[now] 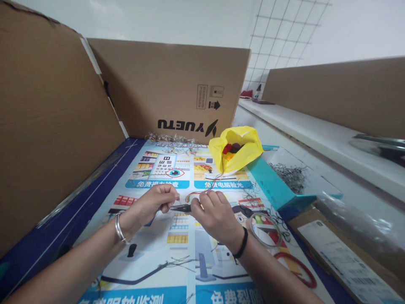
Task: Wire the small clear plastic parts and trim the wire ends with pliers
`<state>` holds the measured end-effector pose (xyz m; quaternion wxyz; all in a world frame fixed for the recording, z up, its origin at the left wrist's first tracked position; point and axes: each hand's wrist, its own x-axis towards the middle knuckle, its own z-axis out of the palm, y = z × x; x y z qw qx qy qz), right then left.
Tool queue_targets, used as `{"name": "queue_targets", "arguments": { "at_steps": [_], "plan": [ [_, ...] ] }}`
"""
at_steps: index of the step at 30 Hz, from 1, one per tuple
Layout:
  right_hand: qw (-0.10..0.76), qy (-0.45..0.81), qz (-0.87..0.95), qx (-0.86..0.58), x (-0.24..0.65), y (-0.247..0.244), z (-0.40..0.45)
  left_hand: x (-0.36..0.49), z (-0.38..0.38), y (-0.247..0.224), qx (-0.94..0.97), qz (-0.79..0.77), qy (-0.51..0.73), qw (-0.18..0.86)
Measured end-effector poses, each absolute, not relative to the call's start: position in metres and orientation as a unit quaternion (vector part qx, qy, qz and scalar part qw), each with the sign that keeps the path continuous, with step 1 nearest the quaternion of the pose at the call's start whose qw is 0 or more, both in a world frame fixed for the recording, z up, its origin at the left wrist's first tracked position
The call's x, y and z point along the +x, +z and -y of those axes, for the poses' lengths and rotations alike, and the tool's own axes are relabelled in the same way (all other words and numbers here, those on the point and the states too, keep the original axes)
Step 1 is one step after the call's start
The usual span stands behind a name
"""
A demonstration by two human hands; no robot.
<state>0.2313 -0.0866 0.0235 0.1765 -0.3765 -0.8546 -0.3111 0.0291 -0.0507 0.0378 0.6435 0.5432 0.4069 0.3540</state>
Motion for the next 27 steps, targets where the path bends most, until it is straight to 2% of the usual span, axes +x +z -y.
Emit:
{"name": "queue_targets", "arguments": {
  "at_steps": [9, 15, 20, 27],
  "plan": [
    [0.171, -0.305, 0.860, -0.371, 0.230, 0.028, 0.088, 0.029, 0.051, 0.038, 0.561, -0.415, 0.335, 0.634],
    [0.169, -0.299, 0.862, -0.372, 0.228, 0.027, 0.088, 0.032, 0.051, 0.037, 0.584, -0.443, 0.352, 0.583],
    [0.188, -0.282, 0.855, -0.393, 0.225, 0.024, 0.087, 0.032, 0.051, 0.040, 0.677, -0.475, 0.362, 0.429],
    [0.176, -0.214, 0.859, -0.431, 0.220, 0.021, 0.091, 0.027, 0.054, 0.042, 0.827, -0.403, 0.326, 0.217]
  ]
}}
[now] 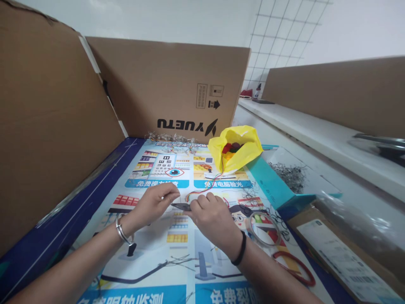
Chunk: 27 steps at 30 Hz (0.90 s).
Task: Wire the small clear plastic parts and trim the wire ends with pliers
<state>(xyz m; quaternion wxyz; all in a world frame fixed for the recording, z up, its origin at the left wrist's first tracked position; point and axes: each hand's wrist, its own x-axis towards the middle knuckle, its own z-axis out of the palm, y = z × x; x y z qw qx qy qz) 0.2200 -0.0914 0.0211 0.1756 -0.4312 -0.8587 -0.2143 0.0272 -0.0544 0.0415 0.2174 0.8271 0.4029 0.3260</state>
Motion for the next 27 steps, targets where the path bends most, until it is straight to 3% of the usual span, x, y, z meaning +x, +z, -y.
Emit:
{"name": "queue_targets", "arguments": {
  "at_steps": [12, 17, 27],
  "plan": [
    [0.080, 0.002, 0.845, -0.528, 0.216, 0.029, 0.097, 0.022, 0.051, 0.035, 0.925, -0.276, 0.252, 0.062],
    [0.077, 0.026, 0.846, -0.526, 0.217, 0.030, 0.093, 0.019, 0.044, 0.033, 0.922, -0.306, 0.211, 0.104],
    [0.137, 0.096, 0.819, -0.549, 0.223, 0.043, 0.077, 0.005, 0.032, 0.045, 0.854, -0.387, 0.295, 0.185]
  ]
}}
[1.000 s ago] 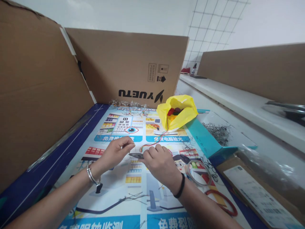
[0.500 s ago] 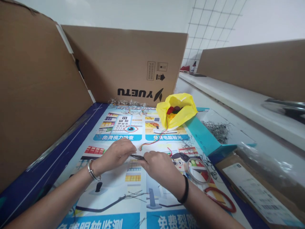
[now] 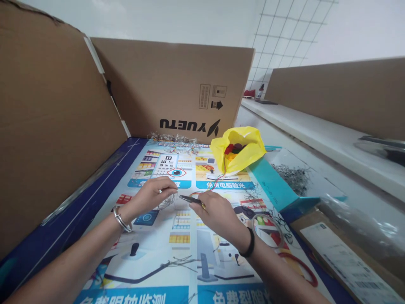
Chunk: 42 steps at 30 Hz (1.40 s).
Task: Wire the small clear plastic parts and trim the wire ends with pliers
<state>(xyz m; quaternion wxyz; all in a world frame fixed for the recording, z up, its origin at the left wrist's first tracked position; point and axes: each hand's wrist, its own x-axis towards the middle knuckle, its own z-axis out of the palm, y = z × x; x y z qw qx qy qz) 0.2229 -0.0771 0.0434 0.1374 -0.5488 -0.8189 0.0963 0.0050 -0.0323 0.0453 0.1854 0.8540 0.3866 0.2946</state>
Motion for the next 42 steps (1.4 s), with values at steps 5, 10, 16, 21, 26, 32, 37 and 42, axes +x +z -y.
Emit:
{"name": "queue_targets", "arguments": {
  "at_steps": [5, 10, 16, 21, 26, 32, 37, 42],
  "plan": [
    [0.138, 0.103, 0.829, -0.532, 0.216, 0.045, 0.068, 0.006, 0.033, 0.044, 0.859, -0.383, 0.291, 0.177],
    [0.121, 0.079, 0.832, -0.535, 0.208, 0.040, 0.062, 0.004, 0.030, 0.044, 0.851, -0.388, 0.296, 0.193],
    [0.108, 0.006, 0.832, -0.544, 0.202, 0.027, 0.059, -0.002, 0.025, 0.047, 0.841, -0.396, 0.274, 0.248],
    [0.133, -0.013, 0.816, -0.562, 0.209, 0.006, 0.052, -0.015, 0.010, 0.035, 0.825, -0.431, 0.261, 0.255],
    [0.189, 0.021, 0.807, -0.559, 0.215, -0.013, 0.047, -0.032, -0.006, 0.014, 0.823, -0.474, 0.229, 0.215],
    [0.213, 0.037, 0.809, -0.546, 0.213, -0.026, 0.045, -0.042, -0.013, 0.005, 0.839, -0.465, 0.182, 0.214],
    [0.212, 0.038, 0.812, -0.542, 0.212, -0.029, 0.046, -0.037, -0.012, -0.001, 0.863, -0.430, 0.173, 0.199],
    [0.209, 0.041, 0.813, -0.542, 0.212, -0.028, 0.046, -0.028, -0.012, -0.010, 0.862, -0.431, 0.199, 0.178]
  ]
}}
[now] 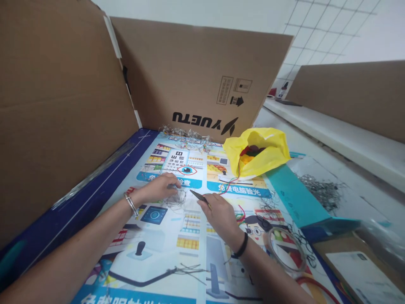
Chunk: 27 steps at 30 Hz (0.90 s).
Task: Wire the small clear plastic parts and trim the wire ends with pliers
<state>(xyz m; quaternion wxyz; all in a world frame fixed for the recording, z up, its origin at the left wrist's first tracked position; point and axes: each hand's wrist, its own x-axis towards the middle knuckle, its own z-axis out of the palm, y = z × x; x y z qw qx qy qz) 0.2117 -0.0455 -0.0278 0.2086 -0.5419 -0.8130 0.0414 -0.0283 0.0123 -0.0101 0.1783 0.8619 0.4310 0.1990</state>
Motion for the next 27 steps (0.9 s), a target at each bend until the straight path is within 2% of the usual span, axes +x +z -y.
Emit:
{"name": "queue_targets", "arguments": {
  "at_steps": [8, 15, 27],
  "plan": [
    [0.204, 0.052, 0.813, -0.544, 0.212, -0.027, 0.046, -0.022, -0.010, -0.009, 0.832, -0.451, 0.240, 0.218],
    [0.195, 0.046, 0.812, -0.549, 0.212, -0.025, 0.045, -0.024, -0.003, 0.009, 0.812, -0.485, 0.209, 0.249],
    [0.204, 0.042, 0.810, -0.548, 0.212, -0.024, 0.045, -0.023, 0.000, 0.014, 0.778, -0.552, 0.223, 0.203]
  ]
}}
